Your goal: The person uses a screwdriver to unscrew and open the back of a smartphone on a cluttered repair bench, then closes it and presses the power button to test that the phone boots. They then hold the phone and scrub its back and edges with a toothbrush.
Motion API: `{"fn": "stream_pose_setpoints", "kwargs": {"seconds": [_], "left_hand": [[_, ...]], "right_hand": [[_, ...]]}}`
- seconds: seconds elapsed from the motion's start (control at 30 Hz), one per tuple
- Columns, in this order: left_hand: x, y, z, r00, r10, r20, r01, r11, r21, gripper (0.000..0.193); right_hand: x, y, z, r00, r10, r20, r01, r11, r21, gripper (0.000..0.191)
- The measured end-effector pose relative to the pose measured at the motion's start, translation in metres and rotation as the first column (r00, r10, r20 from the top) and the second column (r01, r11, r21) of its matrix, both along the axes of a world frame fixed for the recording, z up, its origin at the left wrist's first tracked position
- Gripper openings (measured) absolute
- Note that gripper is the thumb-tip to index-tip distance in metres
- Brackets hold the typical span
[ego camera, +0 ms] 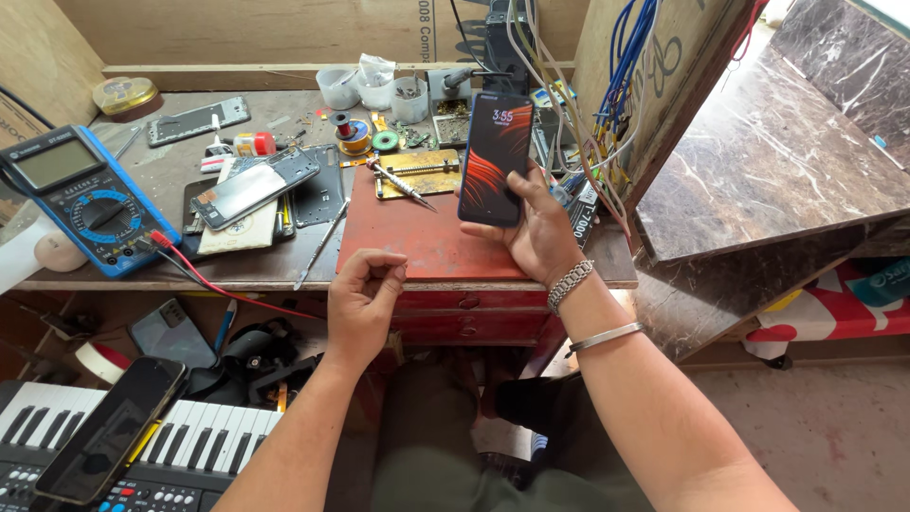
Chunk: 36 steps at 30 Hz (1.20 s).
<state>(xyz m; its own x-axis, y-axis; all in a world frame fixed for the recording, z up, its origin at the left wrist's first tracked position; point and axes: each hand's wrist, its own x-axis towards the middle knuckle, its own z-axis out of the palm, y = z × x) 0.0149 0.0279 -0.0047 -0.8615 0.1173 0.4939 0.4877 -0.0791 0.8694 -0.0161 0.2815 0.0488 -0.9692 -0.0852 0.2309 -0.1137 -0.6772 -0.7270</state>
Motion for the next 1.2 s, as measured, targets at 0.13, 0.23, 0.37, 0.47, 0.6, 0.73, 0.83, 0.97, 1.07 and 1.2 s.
{"fn": "stream_pose_setpoints", "kwargs": {"seconds": [0.13, 0.23, 0.37, 0.47, 0.6, 0.73, 0.83, 0.97, 1.07, 1.2], "left_hand": [[0.002, 0.000, 0.001, 1.000, 0.018, -0.011, -0.018, 0.999, -0.042, 0.004], [0.002, 0.001, 0.002, 0.999, 0.030, -0.012, -0.030, 0.997, -0.065, 0.004], [0.002, 0.003, 0.004, 0.999, 0.037, -0.017, -0.038, 0.997, -0.069, 0.004], [0.003, 0.004, 0.006, 0.998, 0.055, -0.012, -0.056, 0.994, -0.093, 0.003], [0.003, 0.004, 0.008, 0.998, 0.050, -0.024, -0.053, 0.994, -0.100, 0.004], [0.003, 0.005, 0.009, 0.997, 0.058, -0.055, -0.064, 0.992, -0.109, 0.003], [0.002, 0.005, 0.008, 0.998, 0.060, -0.017, -0.062, 0.992, -0.112, 0.003], [0.002, 0.003, 0.006, 0.998, 0.054, -0.021, -0.056, 0.992, -0.114, 0.003], [0.003, 0.001, 0.006, 0.999, 0.042, -0.020, -0.044, 0.993, -0.107, 0.003], [0.002, 0.004, 0.009, 0.998, 0.058, -0.018, -0.060, 0.990, -0.131, 0.003]], "right_hand": [[0.006, 0.001, -0.006, 0.991, 0.028, -0.130, -0.018, 0.997, 0.076, 0.079], [0.005, 0.003, -0.010, 0.993, 0.011, -0.121, 0.001, 0.995, 0.102, 0.087], [0.005, 0.005, -0.012, 0.991, 0.033, -0.133, -0.020, 0.995, 0.098, 0.090], [0.005, 0.006, -0.013, 0.990, 0.030, -0.138, -0.015, 0.994, 0.108, 0.089], [0.004, 0.005, -0.012, 0.995, -0.019, -0.098, 0.026, 0.997, 0.075, 0.064], [0.003, 0.003, -0.008, 0.998, -0.045, -0.034, 0.044, 0.999, -0.021, 0.033], [0.003, 0.002, -0.007, 0.997, -0.046, -0.067, 0.048, 0.998, 0.030, 0.035], [0.005, 0.002, -0.008, 0.995, -0.021, -0.094, 0.026, 0.999, 0.046, 0.039], [0.006, 0.002, -0.011, 0.987, -0.014, -0.163, 0.034, 0.993, 0.116, 0.056], [0.008, 0.002, -0.012, 0.974, -0.010, -0.224, 0.053, 0.981, 0.188, 0.074]]}}
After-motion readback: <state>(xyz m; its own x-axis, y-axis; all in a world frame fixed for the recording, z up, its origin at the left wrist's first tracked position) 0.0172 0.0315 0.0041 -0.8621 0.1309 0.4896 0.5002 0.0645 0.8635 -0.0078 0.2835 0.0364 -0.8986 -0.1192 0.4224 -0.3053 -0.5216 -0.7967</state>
